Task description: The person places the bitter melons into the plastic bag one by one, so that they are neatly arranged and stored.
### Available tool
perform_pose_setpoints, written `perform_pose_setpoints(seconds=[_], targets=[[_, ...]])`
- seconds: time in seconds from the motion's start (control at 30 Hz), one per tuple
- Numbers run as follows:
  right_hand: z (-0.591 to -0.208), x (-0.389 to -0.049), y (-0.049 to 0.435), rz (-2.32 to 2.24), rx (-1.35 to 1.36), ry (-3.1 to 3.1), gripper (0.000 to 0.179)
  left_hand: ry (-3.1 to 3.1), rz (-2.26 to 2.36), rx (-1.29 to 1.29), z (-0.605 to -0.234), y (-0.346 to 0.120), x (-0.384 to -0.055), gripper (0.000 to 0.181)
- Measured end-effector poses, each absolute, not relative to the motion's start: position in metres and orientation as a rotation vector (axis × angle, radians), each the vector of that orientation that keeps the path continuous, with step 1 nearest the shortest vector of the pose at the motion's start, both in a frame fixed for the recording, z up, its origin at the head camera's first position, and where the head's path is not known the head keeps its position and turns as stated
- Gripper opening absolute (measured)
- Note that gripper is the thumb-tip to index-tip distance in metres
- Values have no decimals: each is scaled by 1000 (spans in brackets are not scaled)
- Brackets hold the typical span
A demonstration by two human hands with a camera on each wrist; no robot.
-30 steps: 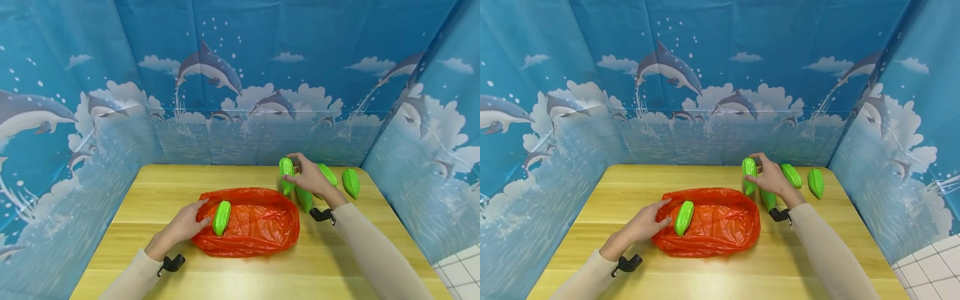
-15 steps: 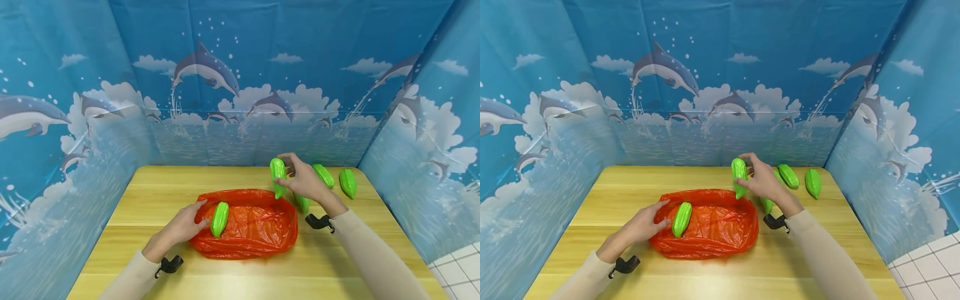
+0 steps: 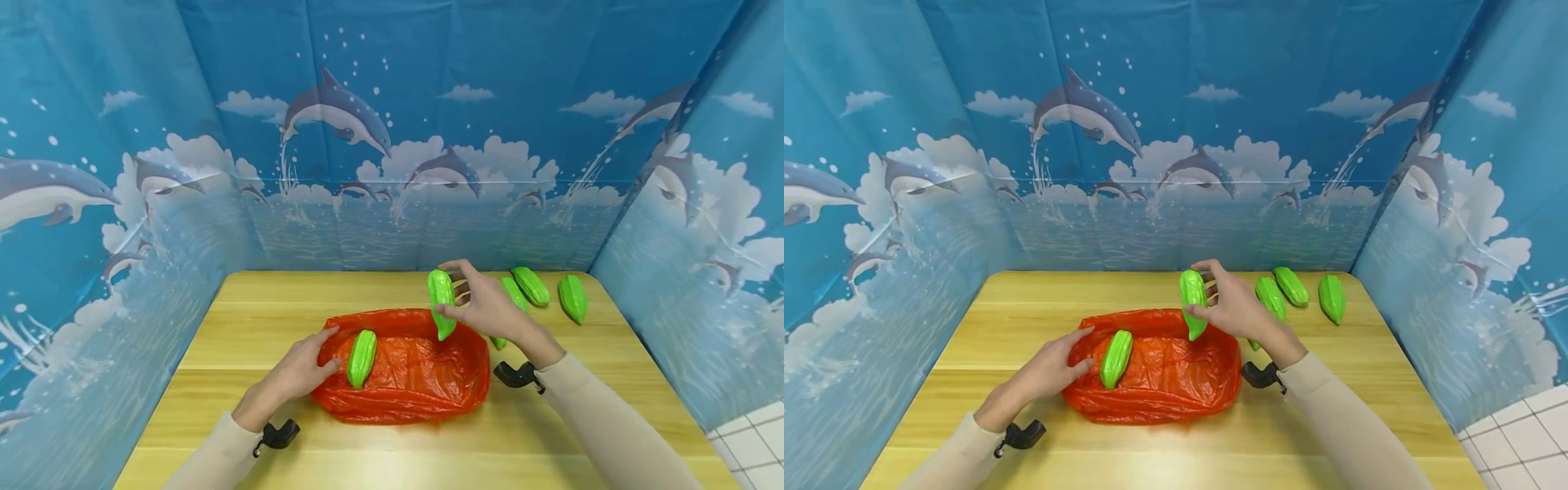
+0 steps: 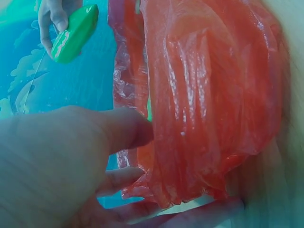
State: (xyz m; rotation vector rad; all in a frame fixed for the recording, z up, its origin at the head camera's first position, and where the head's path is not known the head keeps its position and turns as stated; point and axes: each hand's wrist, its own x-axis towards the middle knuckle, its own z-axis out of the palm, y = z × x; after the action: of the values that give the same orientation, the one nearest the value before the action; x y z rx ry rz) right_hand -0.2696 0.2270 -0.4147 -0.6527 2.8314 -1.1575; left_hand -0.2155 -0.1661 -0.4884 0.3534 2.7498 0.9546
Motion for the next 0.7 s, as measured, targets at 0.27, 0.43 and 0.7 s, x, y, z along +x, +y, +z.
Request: perform_pose_setpoints(seconds=[0.27,0.43,0.7], targets=[[-415,-266,203,-1175,-671,2748,78,2767,982,361,-490,-171,-211,73],[-419,-265,192,-1160,-659,2714,82,2759,984,349,-487,-172,-210,74],[-423,-259,186,-1145,-628,2695,82,2754,968,355,-489,-171,-212,74]])
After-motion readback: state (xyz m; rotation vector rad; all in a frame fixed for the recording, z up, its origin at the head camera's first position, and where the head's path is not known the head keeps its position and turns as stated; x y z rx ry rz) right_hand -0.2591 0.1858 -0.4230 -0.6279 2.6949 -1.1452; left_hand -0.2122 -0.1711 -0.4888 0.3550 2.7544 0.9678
